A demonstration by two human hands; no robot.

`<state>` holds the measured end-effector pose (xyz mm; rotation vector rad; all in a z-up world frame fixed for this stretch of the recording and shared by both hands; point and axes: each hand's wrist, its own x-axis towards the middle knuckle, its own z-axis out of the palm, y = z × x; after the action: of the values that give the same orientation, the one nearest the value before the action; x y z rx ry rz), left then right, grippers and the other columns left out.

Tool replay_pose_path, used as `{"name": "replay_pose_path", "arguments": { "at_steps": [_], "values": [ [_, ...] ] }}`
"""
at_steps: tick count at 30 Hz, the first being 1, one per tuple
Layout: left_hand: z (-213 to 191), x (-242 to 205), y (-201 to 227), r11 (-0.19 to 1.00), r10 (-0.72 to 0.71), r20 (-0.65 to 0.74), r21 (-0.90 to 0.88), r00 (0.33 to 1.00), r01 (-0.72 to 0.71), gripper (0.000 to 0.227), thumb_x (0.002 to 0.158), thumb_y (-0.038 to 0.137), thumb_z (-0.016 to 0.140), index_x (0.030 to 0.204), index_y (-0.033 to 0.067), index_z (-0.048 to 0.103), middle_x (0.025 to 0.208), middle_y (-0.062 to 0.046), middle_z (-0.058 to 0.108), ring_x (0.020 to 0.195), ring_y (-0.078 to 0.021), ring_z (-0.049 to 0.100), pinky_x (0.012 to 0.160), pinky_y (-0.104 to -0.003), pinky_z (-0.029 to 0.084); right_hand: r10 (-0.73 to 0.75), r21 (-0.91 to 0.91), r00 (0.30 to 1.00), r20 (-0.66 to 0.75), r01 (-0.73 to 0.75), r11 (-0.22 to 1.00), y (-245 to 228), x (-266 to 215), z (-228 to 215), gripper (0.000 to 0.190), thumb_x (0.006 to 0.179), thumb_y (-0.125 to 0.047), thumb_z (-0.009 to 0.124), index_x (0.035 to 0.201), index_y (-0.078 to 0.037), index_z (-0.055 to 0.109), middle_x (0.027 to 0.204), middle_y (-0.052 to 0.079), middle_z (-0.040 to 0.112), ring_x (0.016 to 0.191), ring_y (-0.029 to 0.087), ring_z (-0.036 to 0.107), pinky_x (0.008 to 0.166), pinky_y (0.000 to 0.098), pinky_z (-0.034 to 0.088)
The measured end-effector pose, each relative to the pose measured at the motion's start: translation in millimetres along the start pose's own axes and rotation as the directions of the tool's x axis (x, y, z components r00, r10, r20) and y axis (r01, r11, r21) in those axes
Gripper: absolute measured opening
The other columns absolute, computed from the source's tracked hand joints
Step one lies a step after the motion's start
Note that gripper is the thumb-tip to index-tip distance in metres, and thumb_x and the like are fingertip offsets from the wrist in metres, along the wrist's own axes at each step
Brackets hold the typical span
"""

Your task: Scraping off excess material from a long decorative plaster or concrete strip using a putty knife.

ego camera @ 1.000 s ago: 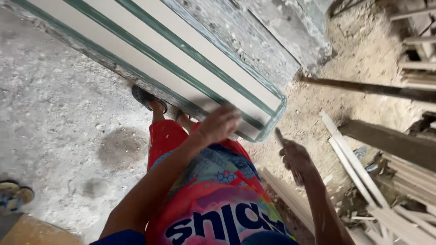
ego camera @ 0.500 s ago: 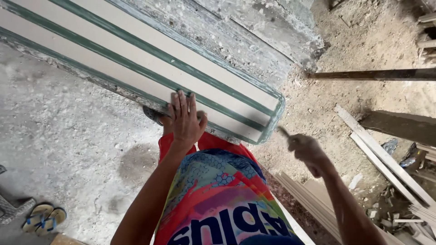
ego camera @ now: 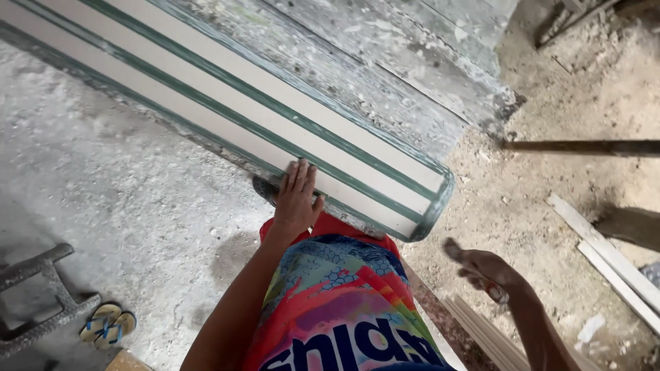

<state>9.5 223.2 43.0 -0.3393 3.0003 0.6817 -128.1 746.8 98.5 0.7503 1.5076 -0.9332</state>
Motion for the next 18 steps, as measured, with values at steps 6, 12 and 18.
{"name": "replay_pose_path", "arguments": {
  "at_steps": [6,12,18],
  "values": [
    [-16.4,7.6,10.1,1.0,-0.018,0.107,0.008,0.994,0.017,0.077,0.1,0.048,0.049,0.159,0.0036,0.028,0.168,-0.023,0.016,0.156,-0.0394,0.012,0.122,-0.059,0.018,-0.421,-0.08,0.869,-0.26,0.415,0.906,-81.9,-20.9,50.3,0.048,0.101,-0.02,0.051,0.146,-0.009,0.041,0.093,0.013,0.064,0.062,0.018,0.064,0.05,0.033,0.055],
    [-21.6,25.5,-17.6,0.991,0.135,0.054,-0.005,0.989,-0.135,0.073,0.101,0.054,0.045,0.16,0.0136,0.032,0.169,-0.022,0.014,0.156,-0.0415,0.01,0.121,-0.065,0.012,-0.642,-0.606,0.751,-0.151,0.443,0.661,-148.9,14.6,192.6,0.06,0.099,-0.013,0.053,0.155,-0.029,0.042,0.101,0.005,0.072,0.054,0.02,0.05,0.041,0.0377,0.047],
    [-65.2,78.4,-125.3,0.994,0.104,0.188,-0.002,0.977,-0.105,0.072,0.1,0.06,0.042,0.16,0.0234,0.032,0.169,-0.02,0.01,0.155,-0.0436,0.007,0.12,-0.068,0.007,-0.897,-0.922,0.44,0.041,0.363,0.136,-158.1,29.0,288.5,0.052,0.109,-0.047,0.048,0.155,-0.022,0.048,0.094,0.016,0.069,0.073,0.023,0.067,0.053,0.0391,0.055]
  ]
}}
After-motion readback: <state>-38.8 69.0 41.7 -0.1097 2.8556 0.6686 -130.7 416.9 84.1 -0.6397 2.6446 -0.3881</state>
